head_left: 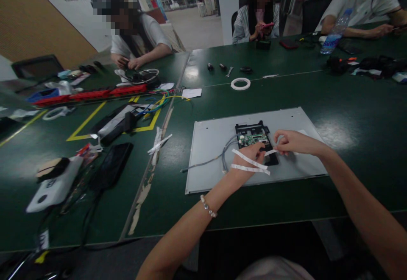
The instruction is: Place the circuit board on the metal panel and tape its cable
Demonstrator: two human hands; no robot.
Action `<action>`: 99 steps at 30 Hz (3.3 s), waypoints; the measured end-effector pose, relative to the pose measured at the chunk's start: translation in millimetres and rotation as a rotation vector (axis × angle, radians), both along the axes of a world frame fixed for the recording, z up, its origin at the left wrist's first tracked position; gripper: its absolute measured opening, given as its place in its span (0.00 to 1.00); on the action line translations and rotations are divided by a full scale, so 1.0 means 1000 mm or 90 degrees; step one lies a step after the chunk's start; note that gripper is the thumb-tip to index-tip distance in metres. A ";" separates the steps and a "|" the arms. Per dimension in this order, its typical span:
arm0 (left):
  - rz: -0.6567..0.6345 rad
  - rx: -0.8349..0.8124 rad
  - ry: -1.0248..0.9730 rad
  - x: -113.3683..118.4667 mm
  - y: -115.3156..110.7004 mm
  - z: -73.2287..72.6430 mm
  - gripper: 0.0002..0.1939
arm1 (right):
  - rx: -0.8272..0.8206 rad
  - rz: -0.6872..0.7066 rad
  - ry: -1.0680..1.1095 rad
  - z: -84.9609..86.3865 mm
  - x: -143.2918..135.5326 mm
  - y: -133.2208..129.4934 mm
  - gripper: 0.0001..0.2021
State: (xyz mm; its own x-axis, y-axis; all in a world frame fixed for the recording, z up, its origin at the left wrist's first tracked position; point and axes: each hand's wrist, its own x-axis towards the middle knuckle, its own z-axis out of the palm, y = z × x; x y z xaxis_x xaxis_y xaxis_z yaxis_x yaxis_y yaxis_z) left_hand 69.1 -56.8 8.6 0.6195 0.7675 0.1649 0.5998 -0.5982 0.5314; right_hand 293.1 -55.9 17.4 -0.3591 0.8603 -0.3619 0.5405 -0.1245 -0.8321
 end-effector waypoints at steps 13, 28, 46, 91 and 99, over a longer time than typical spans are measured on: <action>-0.042 0.081 0.092 0.000 0.002 -0.009 0.08 | -0.013 0.002 -0.020 0.002 0.001 0.001 0.12; -0.048 0.048 -0.095 -0.001 0.004 -0.010 0.08 | 0.004 0.005 0.044 0.015 0.003 -0.001 0.13; -0.003 0.100 -0.183 -0.005 0.008 -0.004 0.10 | 0.209 0.020 -0.017 0.033 -0.005 -0.009 0.11; 0.023 0.150 -0.189 -0.010 0.006 -0.001 0.09 | 0.231 -0.015 -0.042 0.035 0.002 -0.008 0.15; -0.038 0.028 -0.146 -0.005 -0.002 -0.006 0.16 | 0.057 -0.007 -0.065 0.028 0.007 -0.007 0.18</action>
State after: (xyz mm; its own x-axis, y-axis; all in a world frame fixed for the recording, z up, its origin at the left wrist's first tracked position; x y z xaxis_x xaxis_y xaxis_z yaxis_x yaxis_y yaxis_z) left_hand 64.4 -58.8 2.9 0.6064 0.7190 0.3396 0.4285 -0.6552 0.6221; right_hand 300.1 -63.0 45.7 -0.3141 0.8946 -0.3179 0.6224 -0.0588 -0.7805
